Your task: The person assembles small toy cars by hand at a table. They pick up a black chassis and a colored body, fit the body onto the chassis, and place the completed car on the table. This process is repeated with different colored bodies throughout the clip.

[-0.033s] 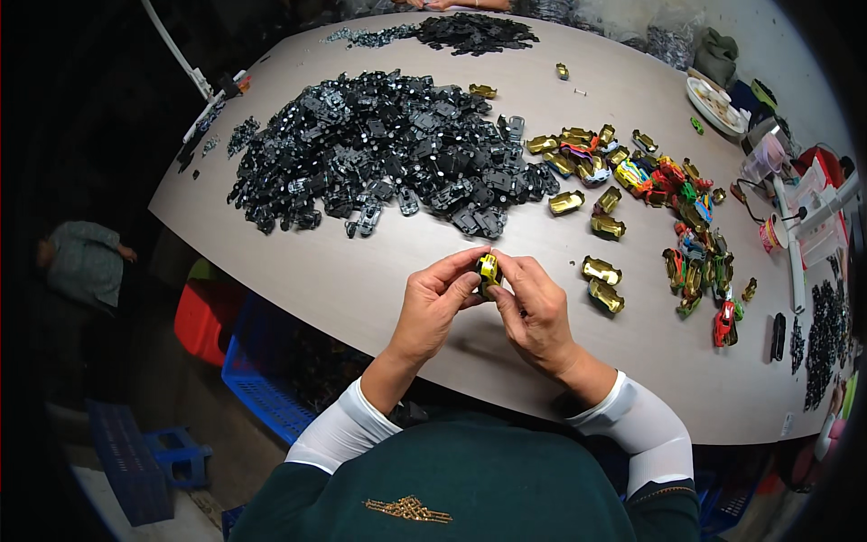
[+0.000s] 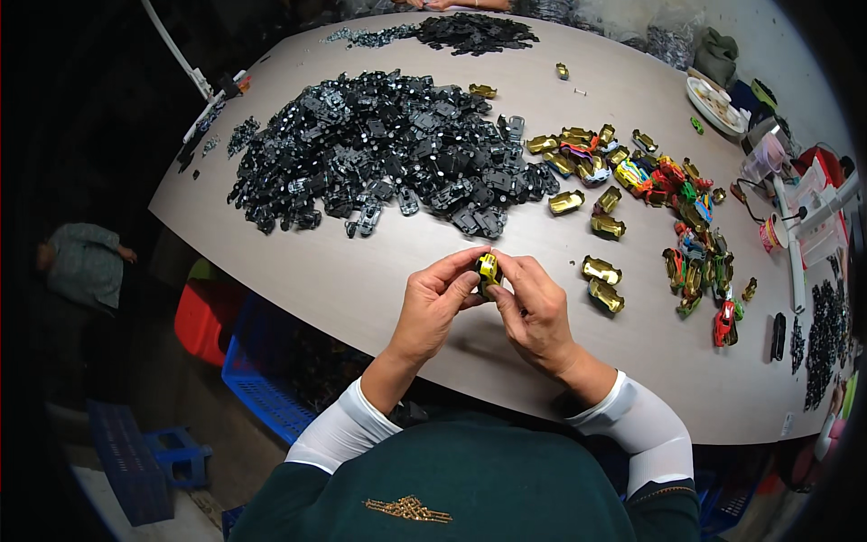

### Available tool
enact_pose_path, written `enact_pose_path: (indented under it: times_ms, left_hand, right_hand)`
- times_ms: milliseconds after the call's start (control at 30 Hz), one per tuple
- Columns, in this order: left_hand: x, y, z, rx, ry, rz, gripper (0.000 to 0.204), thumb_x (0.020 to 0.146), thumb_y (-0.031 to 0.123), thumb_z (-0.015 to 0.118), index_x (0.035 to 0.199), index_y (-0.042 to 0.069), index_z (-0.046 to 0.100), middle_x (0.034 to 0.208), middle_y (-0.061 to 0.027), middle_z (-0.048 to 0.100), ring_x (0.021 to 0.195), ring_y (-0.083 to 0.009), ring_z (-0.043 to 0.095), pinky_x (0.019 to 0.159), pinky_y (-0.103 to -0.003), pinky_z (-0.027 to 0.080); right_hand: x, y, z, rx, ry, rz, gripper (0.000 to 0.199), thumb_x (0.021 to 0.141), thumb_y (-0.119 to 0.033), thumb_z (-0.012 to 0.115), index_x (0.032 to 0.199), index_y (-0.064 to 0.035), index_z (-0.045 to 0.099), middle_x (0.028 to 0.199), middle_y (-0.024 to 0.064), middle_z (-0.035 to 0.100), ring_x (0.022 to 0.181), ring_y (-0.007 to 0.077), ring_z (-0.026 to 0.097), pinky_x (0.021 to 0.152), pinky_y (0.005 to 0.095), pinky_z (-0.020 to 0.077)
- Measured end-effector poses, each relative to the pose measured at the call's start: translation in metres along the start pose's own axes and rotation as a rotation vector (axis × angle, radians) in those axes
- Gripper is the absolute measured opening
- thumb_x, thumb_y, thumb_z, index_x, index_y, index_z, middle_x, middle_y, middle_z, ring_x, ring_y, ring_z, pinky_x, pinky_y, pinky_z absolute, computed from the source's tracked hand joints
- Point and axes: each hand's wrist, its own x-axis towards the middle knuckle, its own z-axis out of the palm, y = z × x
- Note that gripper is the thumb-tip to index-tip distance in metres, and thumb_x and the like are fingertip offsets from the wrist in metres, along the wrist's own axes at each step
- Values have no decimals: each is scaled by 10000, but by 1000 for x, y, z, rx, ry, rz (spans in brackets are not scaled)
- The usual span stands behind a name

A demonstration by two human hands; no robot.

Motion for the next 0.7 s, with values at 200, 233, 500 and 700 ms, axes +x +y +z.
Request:
enact_pose_path:
  times_ms: [200,233,500,700]
  left_hand:
    - [-1,-1,3,131,30,91,291,936,17,567,1221,-35,593,1085,-99,666,984,-139,632,862,-274,543]
    - [-1,-2,3,170,36,111,295,923,11,586,1213,-37,599,1078,-101,669,974,-136,634,859,-267,540]
    - [4,-11,-15,-11,127,-96,266,875,30,665,1129,-13,598,939,-65,658,799,-130,644,694,-253,549]
    - [-1,1,-11,-40,95,-266,205,948,163,596,1119,51,613,854,-37,635,719,-96,610,533,-200,479]
  right_hand:
    - [-3,3,1,-93,-15,-4,420,815,-15,648,1226,-8,562,981,133,613,717,291,653,581,366,523]
    - [-4,3,1,-124,-16,-13,424,811,-17,650,1225,-7,562,963,130,617,708,296,651,571,363,519]
    - [6,18,-8,398,-225,542,339,863,-41,636,1178,43,542,774,30,636,576,148,581,539,263,475]
    - [11,21,-17,907,-344,978,187,951,-122,534,1088,-4,581,843,34,606,631,87,558,515,211,483]
